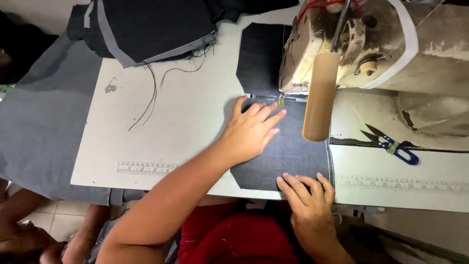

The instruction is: Sewing together pre-cut fabric pieces using an industrial sewing machine.

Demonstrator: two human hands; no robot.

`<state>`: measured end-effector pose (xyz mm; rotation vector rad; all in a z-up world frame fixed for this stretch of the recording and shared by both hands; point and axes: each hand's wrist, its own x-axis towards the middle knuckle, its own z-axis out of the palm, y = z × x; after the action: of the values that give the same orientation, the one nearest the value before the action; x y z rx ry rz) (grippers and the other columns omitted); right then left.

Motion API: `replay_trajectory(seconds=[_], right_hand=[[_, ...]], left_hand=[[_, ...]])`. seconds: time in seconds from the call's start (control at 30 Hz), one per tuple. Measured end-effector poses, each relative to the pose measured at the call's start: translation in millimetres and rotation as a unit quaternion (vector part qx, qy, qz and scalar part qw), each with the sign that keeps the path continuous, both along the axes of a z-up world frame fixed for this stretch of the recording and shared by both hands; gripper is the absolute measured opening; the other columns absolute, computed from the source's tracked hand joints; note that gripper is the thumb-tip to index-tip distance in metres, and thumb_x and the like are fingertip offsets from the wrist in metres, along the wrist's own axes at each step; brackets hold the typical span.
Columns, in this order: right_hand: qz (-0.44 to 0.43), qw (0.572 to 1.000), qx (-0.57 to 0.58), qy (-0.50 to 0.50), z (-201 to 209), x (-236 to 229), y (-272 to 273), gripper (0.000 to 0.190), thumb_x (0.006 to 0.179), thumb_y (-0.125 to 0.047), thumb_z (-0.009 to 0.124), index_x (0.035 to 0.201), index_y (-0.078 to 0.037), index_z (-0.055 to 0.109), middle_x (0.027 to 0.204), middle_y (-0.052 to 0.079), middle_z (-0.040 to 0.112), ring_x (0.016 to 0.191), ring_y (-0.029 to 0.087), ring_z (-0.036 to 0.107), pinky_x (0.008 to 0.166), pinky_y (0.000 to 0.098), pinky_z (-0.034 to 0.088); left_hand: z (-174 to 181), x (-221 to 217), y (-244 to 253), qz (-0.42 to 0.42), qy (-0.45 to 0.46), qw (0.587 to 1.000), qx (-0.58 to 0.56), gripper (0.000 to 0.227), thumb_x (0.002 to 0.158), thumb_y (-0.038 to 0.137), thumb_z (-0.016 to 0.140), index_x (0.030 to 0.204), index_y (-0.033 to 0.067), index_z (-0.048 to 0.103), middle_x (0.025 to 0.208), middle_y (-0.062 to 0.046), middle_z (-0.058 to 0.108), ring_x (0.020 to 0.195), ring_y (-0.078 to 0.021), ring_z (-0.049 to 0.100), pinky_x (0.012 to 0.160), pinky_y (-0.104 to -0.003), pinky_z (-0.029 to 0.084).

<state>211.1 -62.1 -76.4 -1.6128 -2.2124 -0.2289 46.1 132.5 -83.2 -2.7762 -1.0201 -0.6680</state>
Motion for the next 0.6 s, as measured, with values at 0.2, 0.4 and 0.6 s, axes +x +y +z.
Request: replay_trajectory(seconds=[0.2,0.4,0.6], right_hand=[[-0.001,1.0,-0.004,0.005,-2,1,10,0.068,0.068,0.013,0.05,0.127,-0.016,0.068,0.132,-0.005,0.068,0.11,0.023,0.057,0.116,0.0531,0.032],[-0.011,1.0,0.003,-0.006,0,2,25,0.068,0.066,0.011,0.052,0.126,-0.017,0.069,0.132,-0.006,0.069,0.109,0.022,0.059,0.113,0.0522,0.033],[-0.019,1.0,0.012,-0.013,0,2,42,0.063,0.072,0.012,0.057,0.126,-0.018,0.069,0.131,-0.007,0.069,0.109,0.021,0.059,0.114,0.0518,0.032]], left_hand=[[0,-4,-8,-0.03,-0.036,0.999,-0.015,0.034,0.098,0.029,0.062,0.13,0.0202,0.07,0.13,0.0,0.07,0.113,-0.0211,0.06,0.112,-0.062,0.032],[1,-4,-11,-0.031,-0.043,0.998,-0.018,0.032,0.097,0.026,0.064,0.127,0.0203,0.072,0.126,0.0,0.07,0.111,-0.022,0.061,0.111,-0.063,0.033],[3,-6,-10,-0.032,-0.042,0.999,-0.016,0.031,0.095,0.022,0.063,0.125,0.0201,0.073,0.126,-0.001,0.071,0.111,-0.0229,0.061,0.111,-0.063,0.034]])
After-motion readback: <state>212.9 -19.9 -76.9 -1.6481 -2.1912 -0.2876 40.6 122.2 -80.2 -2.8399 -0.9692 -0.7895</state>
